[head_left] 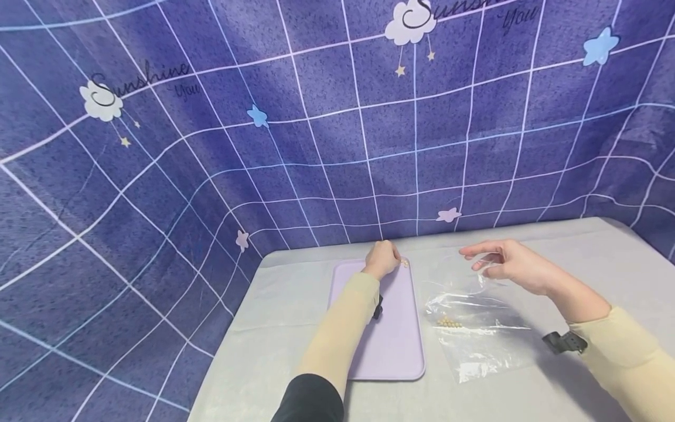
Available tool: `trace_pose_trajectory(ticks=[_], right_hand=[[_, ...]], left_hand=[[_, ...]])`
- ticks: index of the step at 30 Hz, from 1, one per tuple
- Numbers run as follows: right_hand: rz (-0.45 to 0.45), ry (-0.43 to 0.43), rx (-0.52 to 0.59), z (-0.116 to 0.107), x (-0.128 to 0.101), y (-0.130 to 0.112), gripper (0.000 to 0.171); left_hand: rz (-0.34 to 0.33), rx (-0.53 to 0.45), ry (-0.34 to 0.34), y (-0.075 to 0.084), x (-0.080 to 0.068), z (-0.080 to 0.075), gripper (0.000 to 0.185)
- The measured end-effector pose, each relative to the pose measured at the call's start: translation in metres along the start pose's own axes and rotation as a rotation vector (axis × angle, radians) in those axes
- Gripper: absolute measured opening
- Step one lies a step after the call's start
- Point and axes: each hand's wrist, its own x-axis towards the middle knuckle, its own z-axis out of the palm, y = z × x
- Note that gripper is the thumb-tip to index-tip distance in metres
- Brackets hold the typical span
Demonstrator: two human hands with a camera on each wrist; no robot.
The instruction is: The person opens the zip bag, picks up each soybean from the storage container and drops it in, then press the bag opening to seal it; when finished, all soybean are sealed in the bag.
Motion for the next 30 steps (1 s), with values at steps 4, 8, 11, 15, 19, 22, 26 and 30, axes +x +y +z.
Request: trace_pose_trajectory(ticks=[4, 8, 11, 15, 19, 22, 26, 30], right_hand=[[0.006, -0.002, -0.004, 0.0, 0.0, -0.001, 0.057], [0.006, -0.001, -0.004, 0.0, 0.001, -0.002, 0.057], [0.006, -0.001, -0.001, 0.001, 0.001, -0.003, 0.058], [0.004, -0.004, 0.005, 0.002, 0.0, -0.004, 0.057], [-0.019, -0.009, 0.01, 0.003, -0.001, -0.004, 0.057], [-0.037, -0.008, 0.007, 0.003, -0.001, -0.003, 0.057], [-0.027, -0.004, 0.004, 0.003, 0.001, -0.002, 0.057], [-0.024, -0.003, 0.004, 0.003, 0.003, -0.001, 0.057]], left_hand=[[0.018, -0.003, -0.005, -0.002, 0.0, 0.0, 0.006], [0.052, 0.015, 0.003, -0.003, 0.003, 0.003, 0.005], [0.064, 0.033, 0.013, -0.004, 0.004, 0.007, 0.006], [0.054, 0.032, 0.013, -0.006, 0.003, 0.008, 0.01], [0.087, -0.049, 0.033, -0.005, -0.001, 0.003, 0.012], [0.174, -0.158, 0.08, 0.003, -0.005, -0.013, 0.007], [0.318, -0.287, 0.114, 0.031, -0.019, -0.047, 0.004], [0.49, -0.312, 0.092, 0.07, -0.044, -0.078, 0.003]])
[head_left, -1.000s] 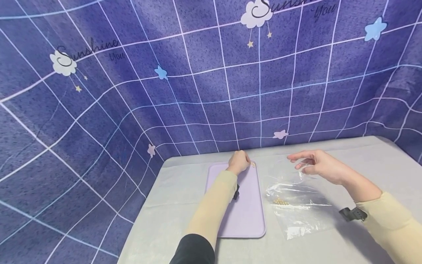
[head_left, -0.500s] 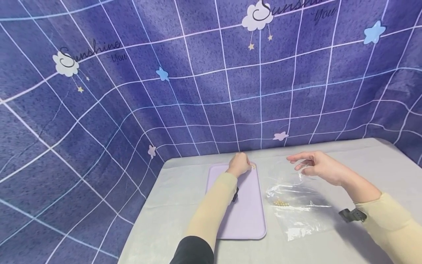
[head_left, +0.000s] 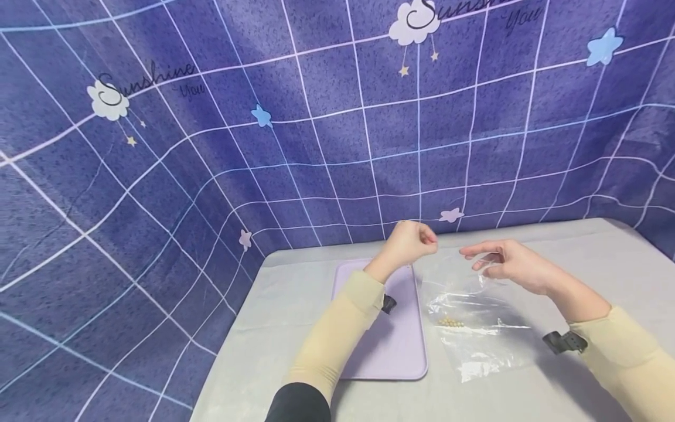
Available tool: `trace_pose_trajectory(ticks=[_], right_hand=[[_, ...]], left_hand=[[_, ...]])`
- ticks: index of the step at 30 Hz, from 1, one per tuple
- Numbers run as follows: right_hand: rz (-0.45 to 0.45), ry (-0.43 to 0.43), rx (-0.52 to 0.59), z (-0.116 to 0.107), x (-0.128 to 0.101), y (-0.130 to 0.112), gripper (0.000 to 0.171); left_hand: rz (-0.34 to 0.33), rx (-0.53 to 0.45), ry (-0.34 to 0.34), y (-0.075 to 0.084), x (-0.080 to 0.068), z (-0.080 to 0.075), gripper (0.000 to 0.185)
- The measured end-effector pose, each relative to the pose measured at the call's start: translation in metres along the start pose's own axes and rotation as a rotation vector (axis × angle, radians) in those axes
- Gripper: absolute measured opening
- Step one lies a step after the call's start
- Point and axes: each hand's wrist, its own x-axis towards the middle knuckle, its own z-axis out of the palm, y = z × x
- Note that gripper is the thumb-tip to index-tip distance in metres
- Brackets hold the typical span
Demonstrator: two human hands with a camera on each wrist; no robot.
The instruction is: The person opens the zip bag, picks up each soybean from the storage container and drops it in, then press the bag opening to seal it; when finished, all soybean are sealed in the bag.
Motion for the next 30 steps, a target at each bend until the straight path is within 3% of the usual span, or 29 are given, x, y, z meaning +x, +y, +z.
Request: trace_pose_trajectory(ticks=[3, 6, 12, 16, 19, 23, 30], right_hand=[[-0.006, 0.012, 0.003, -0.001, -0.001, -0.001, 0.056], [0.0, 0.016, -0.004, -0.002, -0.002, -0.004, 0.056], [0.027, 0.01, 0.011, -0.001, -0.004, -0.007, 0.058], [0.025, 0.015, 0.001, -0.002, -0.004, -0.005, 0.058], [0.007, 0.013, -0.004, -0.002, -0.004, -0.005, 0.057], [-0.017, 0.003, -0.003, -0.002, -0.003, -0.006, 0.057], [-0.003, 0.006, -0.008, 0.002, -0.002, -0.003, 0.056]], left_hand=[[0.123, 0.043, -0.048, 0.032, -0.002, -0.003, 0.004], [0.189, 0.101, -0.083, 0.048, -0.005, 0.001, 0.004], [0.218, 0.181, -0.109, 0.054, -0.011, 0.012, 0.008], [0.207, 0.111, -0.075, 0.053, -0.008, 0.009, 0.008], [0.143, -0.007, -0.017, 0.044, -0.002, 0.0, 0.009], [0.032, -0.112, 0.056, 0.014, 0.009, -0.006, 0.009], [-0.176, -0.059, 0.065, -0.048, 0.01, 0.011, 0.008]])
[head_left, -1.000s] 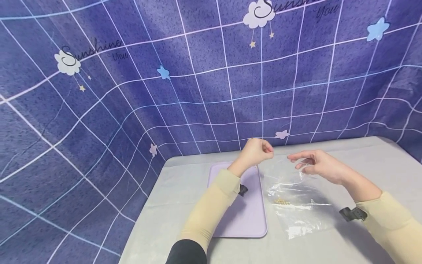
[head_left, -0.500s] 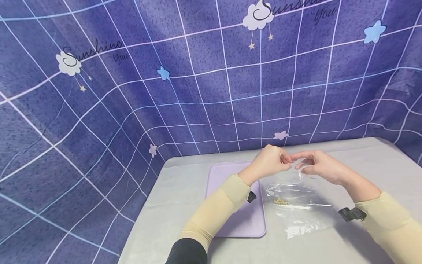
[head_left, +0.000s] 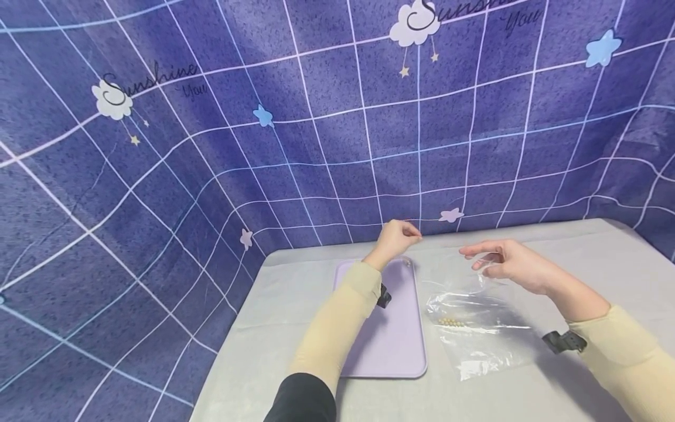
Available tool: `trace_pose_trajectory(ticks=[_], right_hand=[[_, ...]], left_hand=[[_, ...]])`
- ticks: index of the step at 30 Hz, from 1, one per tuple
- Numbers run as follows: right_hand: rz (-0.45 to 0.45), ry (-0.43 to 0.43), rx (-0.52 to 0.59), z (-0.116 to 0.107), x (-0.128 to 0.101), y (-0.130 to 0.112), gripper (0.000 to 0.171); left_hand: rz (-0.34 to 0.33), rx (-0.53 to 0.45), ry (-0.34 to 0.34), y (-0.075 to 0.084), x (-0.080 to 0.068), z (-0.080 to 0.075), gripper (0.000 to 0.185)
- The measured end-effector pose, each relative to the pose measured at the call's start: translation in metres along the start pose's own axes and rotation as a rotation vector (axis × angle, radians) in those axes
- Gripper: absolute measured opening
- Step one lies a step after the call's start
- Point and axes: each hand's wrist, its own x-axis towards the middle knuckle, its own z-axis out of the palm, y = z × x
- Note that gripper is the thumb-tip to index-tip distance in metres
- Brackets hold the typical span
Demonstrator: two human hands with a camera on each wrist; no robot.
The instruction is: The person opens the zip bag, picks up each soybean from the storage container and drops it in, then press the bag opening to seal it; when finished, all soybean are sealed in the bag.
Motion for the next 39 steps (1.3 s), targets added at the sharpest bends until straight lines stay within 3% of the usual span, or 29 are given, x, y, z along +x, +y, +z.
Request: trace_pose_trajectory(ticks=[7, 13, 17, 23, 34, 36, 39], right_hand=[[0.031, 0.001, -0.012, -0.002, 0.0, 0.002, 0.058], [0.03, 0.009, -0.011, -0.003, 0.0, 0.003, 0.058], [0.032, 0.009, -0.008, -0.003, 0.0, 0.004, 0.058], [0.025, 0.0, -0.004, -0.003, 0.0, 0.005, 0.058], [0.015, -0.001, -0.001, -0.002, 0.0, 0.005, 0.057], [0.018, -0.001, -0.004, -0.002, 0.0, 0.005, 0.058], [0.02, 0.002, -0.007, -0.002, 0.0, 0.003, 0.057]], left_hand=[[-0.151, 0.116, -0.003, -0.042, -0.003, 0.023, 0.005], [-0.169, 0.193, -0.044, -0.056, -0.007, 0.034, 0.005], [-0.18, 0.274, -0.055, -0.06, -0.008, 0.039, 0.005], [-0.26, 0.255, -0.058, -0.064, -0.01, 0.046, 0.004], [-0.294, 0.34, -0.08, -0.063, -0.014, 0.045, 0.007], [-0.277, 0.316, -0.076, -0.06, -0.015, 0.041, 0.008], [-0.196, 0.262, -0.025, -0.051, -0.016, 0.033, 0.01]])
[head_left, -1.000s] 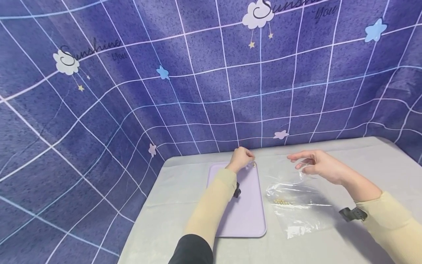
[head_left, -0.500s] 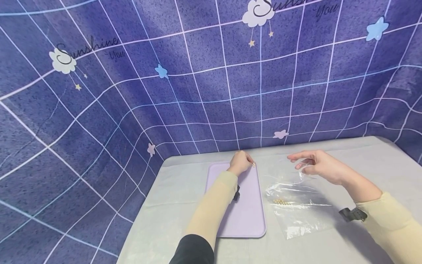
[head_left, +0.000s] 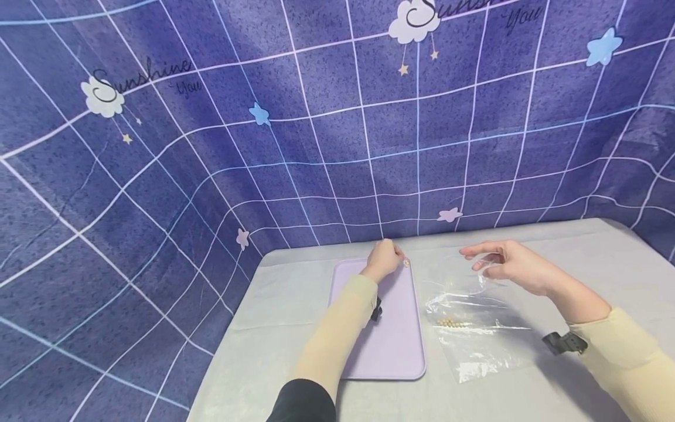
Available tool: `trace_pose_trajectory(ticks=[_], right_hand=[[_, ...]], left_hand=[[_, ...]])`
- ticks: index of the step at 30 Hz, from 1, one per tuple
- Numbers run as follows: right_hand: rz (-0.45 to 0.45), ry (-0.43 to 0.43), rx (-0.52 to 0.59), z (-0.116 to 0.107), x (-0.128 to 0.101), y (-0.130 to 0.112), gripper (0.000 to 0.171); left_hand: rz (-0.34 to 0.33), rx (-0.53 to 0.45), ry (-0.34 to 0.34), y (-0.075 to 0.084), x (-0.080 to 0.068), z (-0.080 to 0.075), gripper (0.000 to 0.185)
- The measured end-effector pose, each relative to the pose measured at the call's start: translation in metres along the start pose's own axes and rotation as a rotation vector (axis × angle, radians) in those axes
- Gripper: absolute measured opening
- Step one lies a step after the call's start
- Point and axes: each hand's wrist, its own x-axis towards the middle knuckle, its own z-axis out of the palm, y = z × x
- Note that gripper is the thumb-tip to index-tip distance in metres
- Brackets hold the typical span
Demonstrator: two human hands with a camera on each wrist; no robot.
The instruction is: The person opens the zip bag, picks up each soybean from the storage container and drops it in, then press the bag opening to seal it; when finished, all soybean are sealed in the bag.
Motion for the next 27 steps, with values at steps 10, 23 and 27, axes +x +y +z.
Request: trace_pose_trajectory(ticks=[10, 23, 27], right_hand=[[-0.009, 0.009, -0.011, -0.002, -0.001, -0.004, 0.055], [-0.012, 0.012, 0.006, -0.002, -0.003, -0.008, 0.056], [-0.014, 0.008, -0.004, 0.0, -0.003, -0.008, 0.056]], left_hand=[[0.278, -0.186, 0.044, 0.065, -0.03, -0.059, 0.007], [0.463, 0.075, 0.005, 0.128, -0.067, -0.066, 0.009], [0.464, 0.128, -0.004, 0.13, -0.07, -0.059, 0.009]])
